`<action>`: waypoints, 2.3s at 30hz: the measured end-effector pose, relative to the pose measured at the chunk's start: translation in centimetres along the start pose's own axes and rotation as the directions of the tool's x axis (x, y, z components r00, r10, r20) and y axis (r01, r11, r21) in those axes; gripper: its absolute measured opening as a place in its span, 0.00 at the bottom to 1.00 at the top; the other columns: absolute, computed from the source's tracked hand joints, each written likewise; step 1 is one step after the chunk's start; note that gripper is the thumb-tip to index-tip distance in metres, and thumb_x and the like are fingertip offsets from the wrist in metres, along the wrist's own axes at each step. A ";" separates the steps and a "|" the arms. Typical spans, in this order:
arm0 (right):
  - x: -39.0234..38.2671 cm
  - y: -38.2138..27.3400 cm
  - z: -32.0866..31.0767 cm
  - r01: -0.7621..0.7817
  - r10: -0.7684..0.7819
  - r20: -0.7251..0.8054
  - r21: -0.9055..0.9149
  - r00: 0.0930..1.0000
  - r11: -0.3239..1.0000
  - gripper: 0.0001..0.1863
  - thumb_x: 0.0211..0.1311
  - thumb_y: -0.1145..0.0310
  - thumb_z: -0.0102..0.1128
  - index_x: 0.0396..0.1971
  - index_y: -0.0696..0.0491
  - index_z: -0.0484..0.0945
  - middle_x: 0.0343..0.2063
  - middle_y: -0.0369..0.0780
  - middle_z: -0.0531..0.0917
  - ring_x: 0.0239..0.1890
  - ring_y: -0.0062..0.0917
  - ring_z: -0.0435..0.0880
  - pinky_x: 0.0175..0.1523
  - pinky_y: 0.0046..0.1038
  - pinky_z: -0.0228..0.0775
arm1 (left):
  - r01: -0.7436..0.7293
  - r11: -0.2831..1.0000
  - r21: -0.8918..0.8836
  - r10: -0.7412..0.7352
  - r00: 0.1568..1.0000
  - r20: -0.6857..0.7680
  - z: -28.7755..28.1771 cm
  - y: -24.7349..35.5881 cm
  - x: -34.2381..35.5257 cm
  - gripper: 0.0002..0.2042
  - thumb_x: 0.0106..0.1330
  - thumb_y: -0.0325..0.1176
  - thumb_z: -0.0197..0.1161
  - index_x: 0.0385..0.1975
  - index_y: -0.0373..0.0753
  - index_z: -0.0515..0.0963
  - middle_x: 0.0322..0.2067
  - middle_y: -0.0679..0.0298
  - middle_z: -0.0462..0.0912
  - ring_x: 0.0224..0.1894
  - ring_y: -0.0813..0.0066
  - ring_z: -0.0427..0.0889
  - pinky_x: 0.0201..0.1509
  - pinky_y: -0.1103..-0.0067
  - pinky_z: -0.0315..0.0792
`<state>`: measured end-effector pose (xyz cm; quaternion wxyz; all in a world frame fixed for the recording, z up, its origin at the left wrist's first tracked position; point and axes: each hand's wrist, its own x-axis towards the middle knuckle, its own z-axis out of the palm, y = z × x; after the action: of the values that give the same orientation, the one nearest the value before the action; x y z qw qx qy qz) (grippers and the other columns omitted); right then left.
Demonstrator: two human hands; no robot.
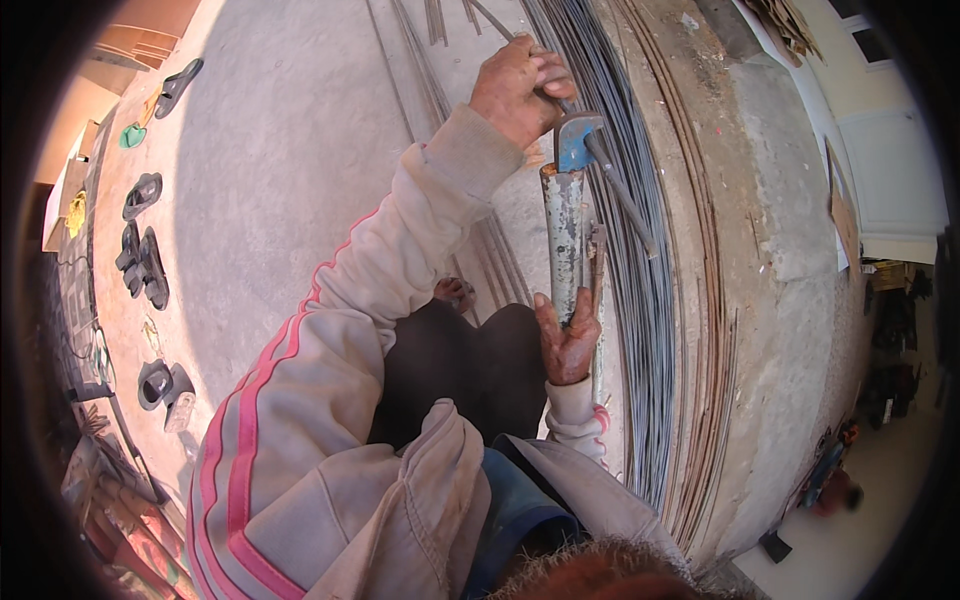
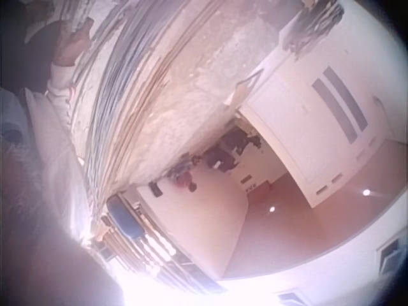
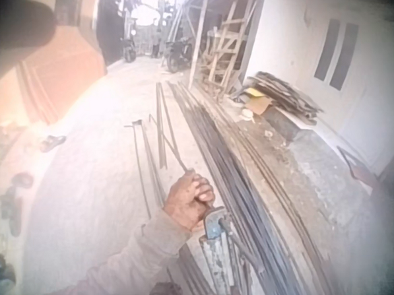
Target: The person measures metal rods with a tape measure, marks them, and cuts them using a manual pipe cutter. The person then bends the cut rods into hooks using a wooden block as a fulcrum.
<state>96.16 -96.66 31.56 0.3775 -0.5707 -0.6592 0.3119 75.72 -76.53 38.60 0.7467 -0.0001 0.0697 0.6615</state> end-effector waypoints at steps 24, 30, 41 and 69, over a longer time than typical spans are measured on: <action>-3.5 3.7 0.9 -0.100 0.100 0.042 0.011 0.994 0.995 0.17 0.66 0.64 0.65 0.38 0.63 0.73 0.22 0.48 0.81 0.24 0.34 0.81 0.29 0.34 0.71 | 0.026 0.985 0.169 0.021 0.963 -0.269 -2.1 -2.6 -1.0 0.13 0.78 0.37 0.47 0.26 0.45 0.64 0.21 0.73 0.62 0.20 0.84 0.61 0.26 0.84 0.60; -3.0 3.6 0.4 -0.095 0.095 0.061 -0.006 0.994 0.995 0.18 0.66 0.60 0.65 0.34 0.60 0.72 0.21 0.54 0.81 0.24 0.50 0.83 0.28 0.42 0.72 | 0.040 0.977 0.211 0.016 0.967 -0.256 -3.4 -1.8 0.2 0.13 0.78 0.39 0.47 0.28 0.44 0.64 0.22 0.73 0.63 0.21 0.82 0.61 0.26 0.83 0.62; -2.9 3.2 0.2 -0.079 0.081 0.052 -0.054 0.995 0.995 0.19 0.66 0.58 0.65 0.36 0.61 0.71 0.19 0.55 0.79 0.23 0.52 0.82 0.26 0.43 0.69 | 0.130 0.788 0.601 -0.051 0.988 -0.147 0.2 -4.9 -7.7 0.19 0.70 0.47 0.63 0.39 0.34 0.72 0.30 0.61 0.78 0.33 0.68 0.81 0.46 0.67 0.82; -21.3 21.0 -1.9 -0.679 0.673 0.104 0.050 0.733 0.732 0.39 0.74 0.41 0.34 0.23 0.61 0.82 0.12 0.43 0.77 0.19 0.32 0.81 0.28 0.37 0.67 | 0.215 0.658 0.721 -0.068 0.971 -0.227 -2.1 -5.8 -7.6 0.09 0.67 0.37 0.66 0.35 0.43 0.73 0.26 0.70 0.74 0.31 0.75 0.77 0.35 0.75 0.75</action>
<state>110.01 -114.50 11.88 0.2358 -0.7419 -0.4071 0.4778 80.38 -84.91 36.81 0.7219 0.2378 0.3991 0.5129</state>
